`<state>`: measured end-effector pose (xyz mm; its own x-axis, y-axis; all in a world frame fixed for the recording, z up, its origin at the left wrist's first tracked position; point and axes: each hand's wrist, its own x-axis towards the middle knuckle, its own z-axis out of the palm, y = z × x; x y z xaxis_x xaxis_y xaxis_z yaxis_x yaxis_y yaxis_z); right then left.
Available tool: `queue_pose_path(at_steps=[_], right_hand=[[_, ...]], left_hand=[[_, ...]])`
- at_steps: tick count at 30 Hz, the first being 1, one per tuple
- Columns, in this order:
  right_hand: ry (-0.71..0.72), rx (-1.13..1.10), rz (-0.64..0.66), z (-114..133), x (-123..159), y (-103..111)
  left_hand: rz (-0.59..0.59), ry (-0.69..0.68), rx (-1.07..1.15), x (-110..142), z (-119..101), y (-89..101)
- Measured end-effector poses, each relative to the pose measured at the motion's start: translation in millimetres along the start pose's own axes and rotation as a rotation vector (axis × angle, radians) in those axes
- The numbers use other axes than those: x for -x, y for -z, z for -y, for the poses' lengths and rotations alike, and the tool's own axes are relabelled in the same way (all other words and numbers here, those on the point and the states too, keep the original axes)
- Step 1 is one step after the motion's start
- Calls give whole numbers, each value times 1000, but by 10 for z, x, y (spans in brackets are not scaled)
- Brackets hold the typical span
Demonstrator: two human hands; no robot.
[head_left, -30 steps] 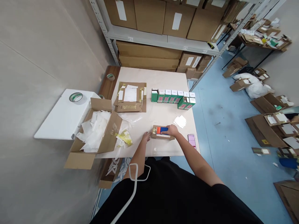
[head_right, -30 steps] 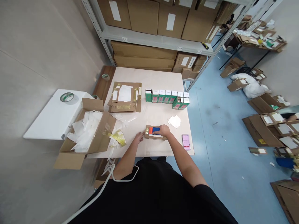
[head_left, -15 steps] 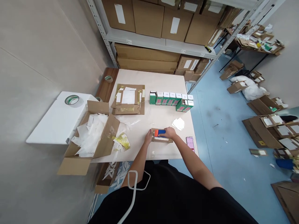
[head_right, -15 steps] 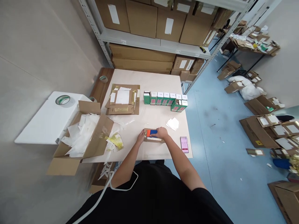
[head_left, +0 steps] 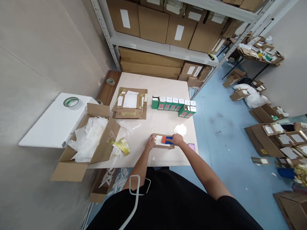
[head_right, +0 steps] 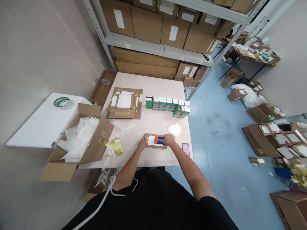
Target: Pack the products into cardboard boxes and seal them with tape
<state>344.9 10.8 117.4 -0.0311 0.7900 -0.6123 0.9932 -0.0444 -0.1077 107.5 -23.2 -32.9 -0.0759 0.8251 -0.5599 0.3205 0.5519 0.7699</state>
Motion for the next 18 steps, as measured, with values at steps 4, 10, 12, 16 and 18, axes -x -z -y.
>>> queue_pose_path(at_steps=[4,10,12,16,18], right_hand=[[-11,-28,3,-35,-5,15],[-56,18,-14,-310,14,64],[-96,52,-20,-521,48,92],[-204,72,-31,-974,169,125],[-224,63,-27,-1110,235,119]], left_hand=[[-25,-4,-26,13,3,12],[-7,5,-29,16,12,6],[0,1,-28,16,7,0],[-4,17,-48,0,-4,-19],[-4,12,-61,-13,2,-29]])
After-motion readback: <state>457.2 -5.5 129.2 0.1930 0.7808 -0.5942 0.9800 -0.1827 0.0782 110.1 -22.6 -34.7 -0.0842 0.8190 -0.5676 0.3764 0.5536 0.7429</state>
